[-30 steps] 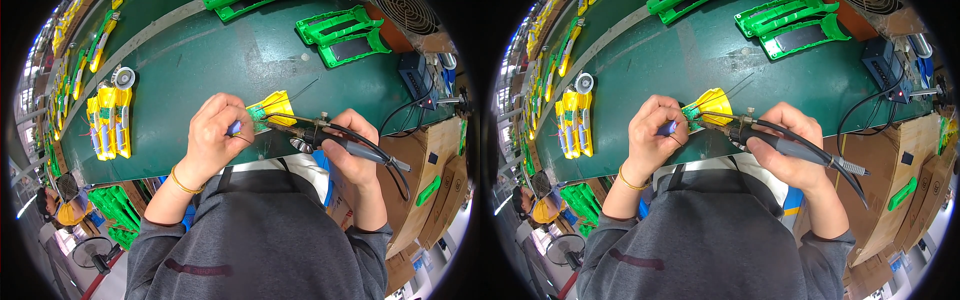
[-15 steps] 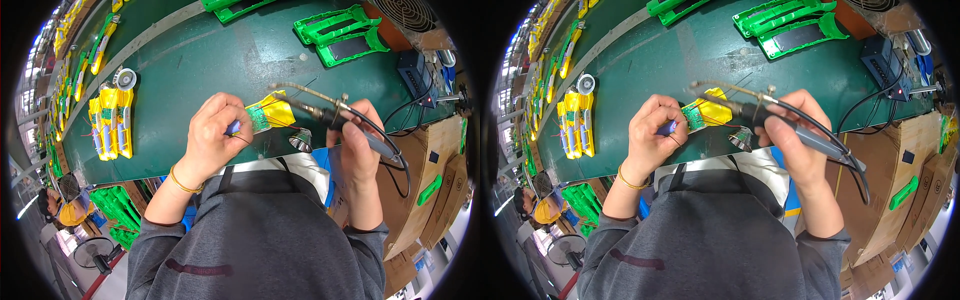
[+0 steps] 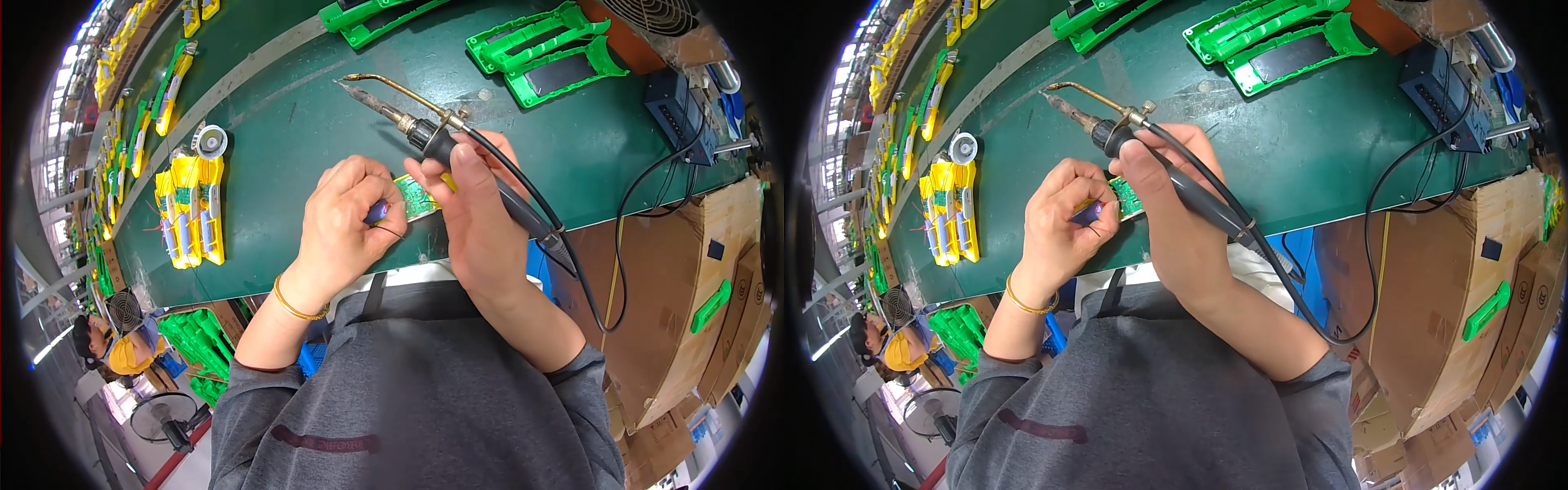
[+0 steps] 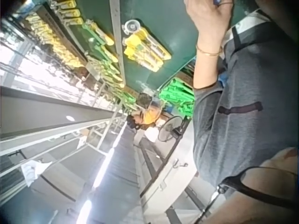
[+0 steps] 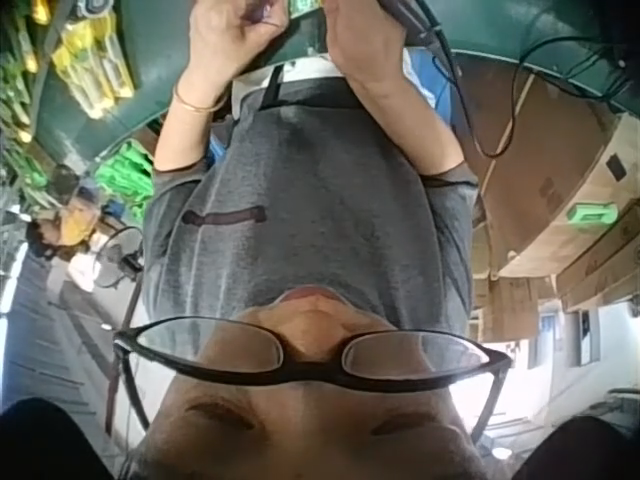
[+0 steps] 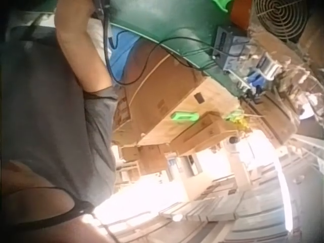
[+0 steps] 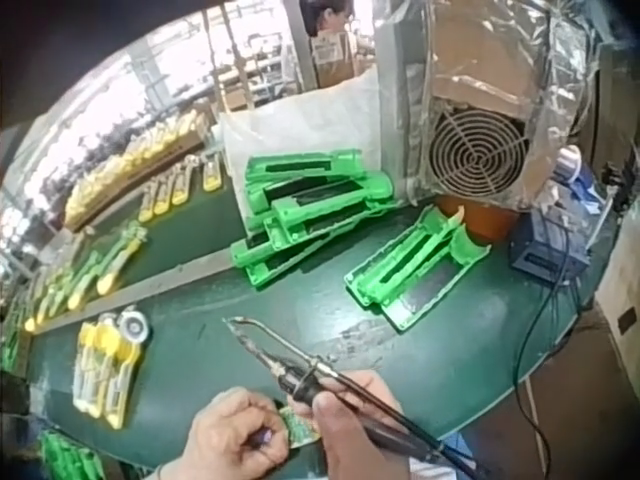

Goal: Soldering internal wiring and components onto a circuit board for flashlights.

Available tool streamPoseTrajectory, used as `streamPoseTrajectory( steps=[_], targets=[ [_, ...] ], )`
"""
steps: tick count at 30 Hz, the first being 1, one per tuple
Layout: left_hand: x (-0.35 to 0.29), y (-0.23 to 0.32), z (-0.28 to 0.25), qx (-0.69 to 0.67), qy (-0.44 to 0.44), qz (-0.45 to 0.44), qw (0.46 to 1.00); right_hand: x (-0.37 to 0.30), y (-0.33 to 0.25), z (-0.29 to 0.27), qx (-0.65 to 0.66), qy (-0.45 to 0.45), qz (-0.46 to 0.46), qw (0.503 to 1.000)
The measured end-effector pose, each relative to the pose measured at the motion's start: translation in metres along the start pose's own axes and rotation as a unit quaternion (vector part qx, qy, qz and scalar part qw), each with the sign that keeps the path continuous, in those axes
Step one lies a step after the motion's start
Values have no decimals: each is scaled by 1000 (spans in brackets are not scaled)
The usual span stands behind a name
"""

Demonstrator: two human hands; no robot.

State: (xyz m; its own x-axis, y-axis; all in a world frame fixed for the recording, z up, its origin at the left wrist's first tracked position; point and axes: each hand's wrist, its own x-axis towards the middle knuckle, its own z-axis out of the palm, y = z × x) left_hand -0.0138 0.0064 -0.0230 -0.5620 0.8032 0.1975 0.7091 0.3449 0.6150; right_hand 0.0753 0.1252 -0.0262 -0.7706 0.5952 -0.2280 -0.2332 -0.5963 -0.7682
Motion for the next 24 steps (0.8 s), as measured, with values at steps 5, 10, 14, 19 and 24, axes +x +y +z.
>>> streamPoseTrajectory(
  steps=[5,10,14,19,24],
  targets=[
    [1,6,-5,54,-24,7,998,1,3,2,23,34,15,999],
    [1,9,-7,47,-35,-2,998,2,4,0,31,17,9,999],
    [-1,6,-9,27,-31,6,999,1,5,1,30,17,11,999],
    [-10,12,-9,45,28,34,998,2,7,0,54,26,17,998],
    [-15,18,3,83,64,0,994,1,8,-3,26,12,8,1000]
  ],
)
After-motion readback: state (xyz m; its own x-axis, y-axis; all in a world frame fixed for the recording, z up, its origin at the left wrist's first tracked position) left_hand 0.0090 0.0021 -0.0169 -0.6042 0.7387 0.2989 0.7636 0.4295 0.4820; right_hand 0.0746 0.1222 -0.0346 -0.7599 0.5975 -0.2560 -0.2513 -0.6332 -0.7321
